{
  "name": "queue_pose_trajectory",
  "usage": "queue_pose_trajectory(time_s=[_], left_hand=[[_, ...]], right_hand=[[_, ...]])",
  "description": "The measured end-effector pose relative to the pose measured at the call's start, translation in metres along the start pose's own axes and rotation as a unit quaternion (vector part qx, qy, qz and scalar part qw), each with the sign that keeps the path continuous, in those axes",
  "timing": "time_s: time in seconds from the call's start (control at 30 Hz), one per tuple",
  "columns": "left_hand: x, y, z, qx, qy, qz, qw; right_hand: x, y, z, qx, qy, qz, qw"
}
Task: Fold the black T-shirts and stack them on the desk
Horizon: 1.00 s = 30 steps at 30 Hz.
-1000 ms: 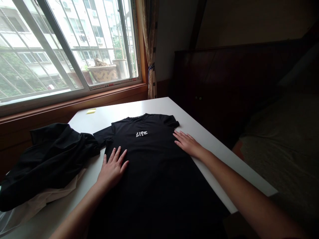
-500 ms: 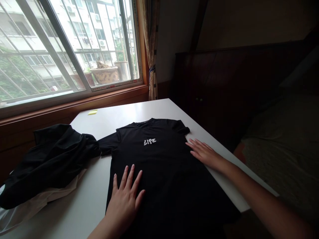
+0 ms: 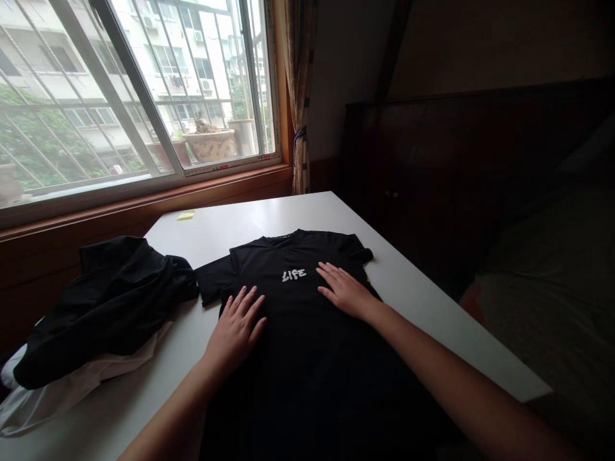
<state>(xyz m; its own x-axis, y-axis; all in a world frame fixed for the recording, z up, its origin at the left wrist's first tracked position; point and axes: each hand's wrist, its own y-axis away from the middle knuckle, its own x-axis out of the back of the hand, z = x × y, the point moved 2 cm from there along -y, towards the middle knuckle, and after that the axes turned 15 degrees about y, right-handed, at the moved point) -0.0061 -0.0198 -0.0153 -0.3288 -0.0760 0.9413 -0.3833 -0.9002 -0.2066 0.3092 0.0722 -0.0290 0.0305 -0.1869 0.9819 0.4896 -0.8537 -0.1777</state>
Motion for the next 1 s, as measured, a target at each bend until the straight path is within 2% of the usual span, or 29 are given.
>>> queue_pose_trajectory(time_s=[0.07,0.13,0.37,0.53,0.7,0.8,0.87,1.0], left_hand=[[-0.01,-0.002,-0.011,0.029,-0.013,-0.02,0.999],[-0.017,0.003,-0.011,0.05,-0.025,-0.038,0.998],[-0.015,0.037,0.021,0.111,-0.038,-0.09,0.989],[-0.018,0.068,0.039,0.115,-0.043,-0.079,0.989],[-0.025,0.088,0.043,0.094,-0.04,-0.056,0.993],[-0.02,0.084,0.038,0.061,-0.039,-0.043,0.996],[-0.013,0.072,0.032,0.045,-0.043,-0.039,0.997],[-0.005,0.023,0.014,0.046,-0.031,-0.055,0.997]], right_hand=[[-0.005,-0.002,-0.006,0.0,0.003,-0.013,1.0],[-0.007,0.004,-0.006,0.004,0.004,-0.018,1.0],[0.002,0.041,-0.012,0.015,-0.007,-0.021,1.0],[0.01,0.068,-0.021,0.022,-0.014,-0.026,0.999],[0.013,0.09,-0.018,0.011,-0.016,-0.038,0.999],[0.013,0.097,-0.016,0.004,-0.015,-0.043,0.999],[0.012,0.098,-0.015,0.002,-0.014,-0.044,0.999],[0.008,0.083,-0.012,-0.007,-0.01,-0.027,1.0]])
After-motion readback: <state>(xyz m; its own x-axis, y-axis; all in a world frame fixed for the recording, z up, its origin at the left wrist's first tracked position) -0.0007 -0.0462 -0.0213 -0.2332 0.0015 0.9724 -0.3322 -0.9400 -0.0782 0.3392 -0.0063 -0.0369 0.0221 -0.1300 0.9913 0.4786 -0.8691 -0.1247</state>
